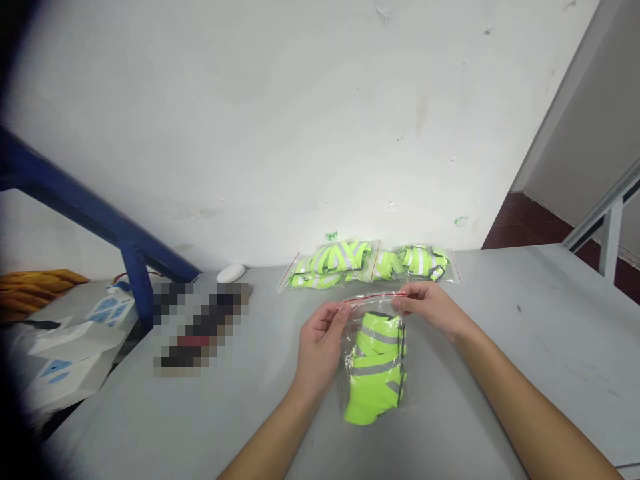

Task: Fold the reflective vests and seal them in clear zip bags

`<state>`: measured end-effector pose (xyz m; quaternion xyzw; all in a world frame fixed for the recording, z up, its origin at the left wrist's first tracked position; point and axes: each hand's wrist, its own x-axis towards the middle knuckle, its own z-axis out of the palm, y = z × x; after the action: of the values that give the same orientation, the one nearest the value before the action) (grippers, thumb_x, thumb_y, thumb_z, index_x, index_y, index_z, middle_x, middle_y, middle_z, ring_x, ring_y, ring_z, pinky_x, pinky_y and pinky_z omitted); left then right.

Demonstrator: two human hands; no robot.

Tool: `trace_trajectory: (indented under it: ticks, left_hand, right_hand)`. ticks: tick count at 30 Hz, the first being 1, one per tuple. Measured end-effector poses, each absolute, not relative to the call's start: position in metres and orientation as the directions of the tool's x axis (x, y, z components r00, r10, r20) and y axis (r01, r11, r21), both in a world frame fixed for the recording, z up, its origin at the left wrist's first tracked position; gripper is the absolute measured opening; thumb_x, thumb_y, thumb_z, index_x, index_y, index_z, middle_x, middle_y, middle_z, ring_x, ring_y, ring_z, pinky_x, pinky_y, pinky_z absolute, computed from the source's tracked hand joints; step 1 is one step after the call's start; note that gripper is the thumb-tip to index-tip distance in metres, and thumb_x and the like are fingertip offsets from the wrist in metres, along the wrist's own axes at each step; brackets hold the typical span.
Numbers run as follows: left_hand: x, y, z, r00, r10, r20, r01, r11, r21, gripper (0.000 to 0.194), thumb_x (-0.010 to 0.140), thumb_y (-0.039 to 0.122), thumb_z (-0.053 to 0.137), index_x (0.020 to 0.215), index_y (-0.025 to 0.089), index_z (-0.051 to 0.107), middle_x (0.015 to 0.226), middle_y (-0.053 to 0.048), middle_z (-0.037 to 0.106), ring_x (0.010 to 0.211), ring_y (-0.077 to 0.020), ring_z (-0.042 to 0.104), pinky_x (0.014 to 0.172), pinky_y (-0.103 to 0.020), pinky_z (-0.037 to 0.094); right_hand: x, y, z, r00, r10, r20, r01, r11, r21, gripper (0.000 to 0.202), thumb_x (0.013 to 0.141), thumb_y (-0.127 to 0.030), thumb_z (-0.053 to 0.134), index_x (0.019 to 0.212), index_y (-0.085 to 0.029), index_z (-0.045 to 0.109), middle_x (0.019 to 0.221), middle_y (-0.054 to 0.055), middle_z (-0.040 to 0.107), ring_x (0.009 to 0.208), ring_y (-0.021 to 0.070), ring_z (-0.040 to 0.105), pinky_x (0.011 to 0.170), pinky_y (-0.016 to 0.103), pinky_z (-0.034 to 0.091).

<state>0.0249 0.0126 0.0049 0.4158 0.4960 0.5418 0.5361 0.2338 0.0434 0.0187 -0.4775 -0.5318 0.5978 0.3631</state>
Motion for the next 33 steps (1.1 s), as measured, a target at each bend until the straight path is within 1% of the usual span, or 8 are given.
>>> trace_trajectory:
  ticks: [3,5,8,12,16,24,29,33]
  left_hand:
    - [0.024,0.012,0.007,-0.11,0.992,-0.059,-0.149,0.042,0.988,0.03,0.079,0.047,0.066,0.078,0.018,0.064,0.08,-0.003,0.07,0.076,-0.0167,0.064,0.069,-0.025,0.049]
    - [0.025,0.014,0.008,-0.112,0.988,-0.104,-0.217,0.078,0.973,0.033,0.076,0.05,0.067,0.08,0.018,0.063,0.081,-0.003,0.07,0.074,-0.0163,0.064,0.068,-0.025,0.049]
    - [0.026,0.016,0.01,0.063,0.971,-0.232,-0.363,0.239,0.901,0.045,0.072,0.052,0.072,0.098,0.016,0.066,0.094,-0.009,0.072,0.083,-0.0209,0.067,0.074,-0.03,0.051]
    - [0.027,0.016,0.013,0.298,0.898,-0.324,-0.322,0.415,0.851,0.048,0.07,0.048,0.075,0.102,0.013,0.07,0.097,-0.014,0.073,0.087,-0.0257,0.069,0.075,-0.033,0.052]
    - [0.028,0.013,0.015,0.305,0.909,-0.284,-0.273,0.369,0.889,0.041,0.073,0.045,0.073,0.101,0.014,0.072,0.096,-0.012,0.074,0.084,-0.024,0.069,0.073,-0.031,0.052]
    - [0.026,0.011,0.018,0.315,0.927,-0.206,-0.257,0.292,0.921,0.04,0.079,0.045,0.067,0.104,0.014,0.072,0.096,-0.012,0.074,0.089,-0.0248,0.067,0.073,-0.029,0.051]
    - [0.027,0.012,0.018,0.216,0.951,-0.22,-0.224,0.268,0.937,0.038,0.077,0.049,0.067,0.091,0.014,0.075,0.091,-0.009,0.074,0.08,-0.0218,0.066,0.068,-0.026,0.05]
    - [0.029,0.011,0.019,0.168,0.966,-0.196,-0.164,0.223,0.961,0.038,0.078,0.051,0.065,0.091,0.018,0.076,0.09,-0.007,0.074,0.08,-0.0221,0.066,0.069,-0.027,0.049]
  right_hand:
    - [0.231,0.039,0.024,-0.264,0.957,-0.117,0.069,-0.103,-0.992,0.028,0.074,-0.045,0.073,0.07,-0.019,0.063,0.07,-0.001,0.059,0.07,0.0143,0.053,0.07,0.029,0.043]
    - [0.229,0.037,0.027,-0.269,0.96,-0.08,0.067,-0.064,-0.996,0.03,0.075,-0.045,0.072,0.067,-0.019,0.061,0.068,-0.001,0.057,0.068,0.0144,0.051,0.067,0.029,0.041]
    - [0.229,0.036,0.03,-0.296,0.952,-0.077,0.063,-0.06,-0.996,0.03,0.077,-0.045,0.07,0.067,-0.019,0.06,0.067,-0.001,0.056,0.067,0.014,0.05,0.066,0.029,0.04]
    - [0.228,0.036,0.031,-0.316,0.941,-0.118,0.078,-0.099,-0.992,0.027,0.077,-0.045,0.07,0.071,-0.02,0.064,0.069,-0.001,0.057,0.066,0.0134,0.049,0.065,0.028,0.038]
    - [0.223,0.033,0.033,-0.363,0.921,-0.142,0.084,-0.119,-0.989,0.026,0.077,-0.046,0.07,0.077,-0.02,0.067,0.074,0.0,0.062,0.071,0.0158,0.052,0.067,0.029,0.039]
    - [0.216,0.029,0.029,-0.276,0.947,-0.162,0.118,-0.134,-0.984,0.032,0.072,-0.047,0.073,0.066,-0.019,0.06,0.064,-0.001,0.054,0.065,0.0141,0.048,0.061,0.027,0.035]
    - [0.215,0.03,0.029,-0.262,0.955,-0.141,0.112,-0.115,-0.987,0.034,0.071,-0.048,0.073,0.061,-0.019,0.058,0.06,-0.003,0.051,0.06,0.0127,0.044,0.058,0.027,0.033]
    - [0.216,0.03,0.035,-0.27,0.948,-0.169,0.134,-0.136,-0.982,0.032,0.069,-0.048,0.074,0.062,-0.019,0.062,0.06,-0.002,0.054,0.061,0.014,0.048,0.06,0.028,0.036]
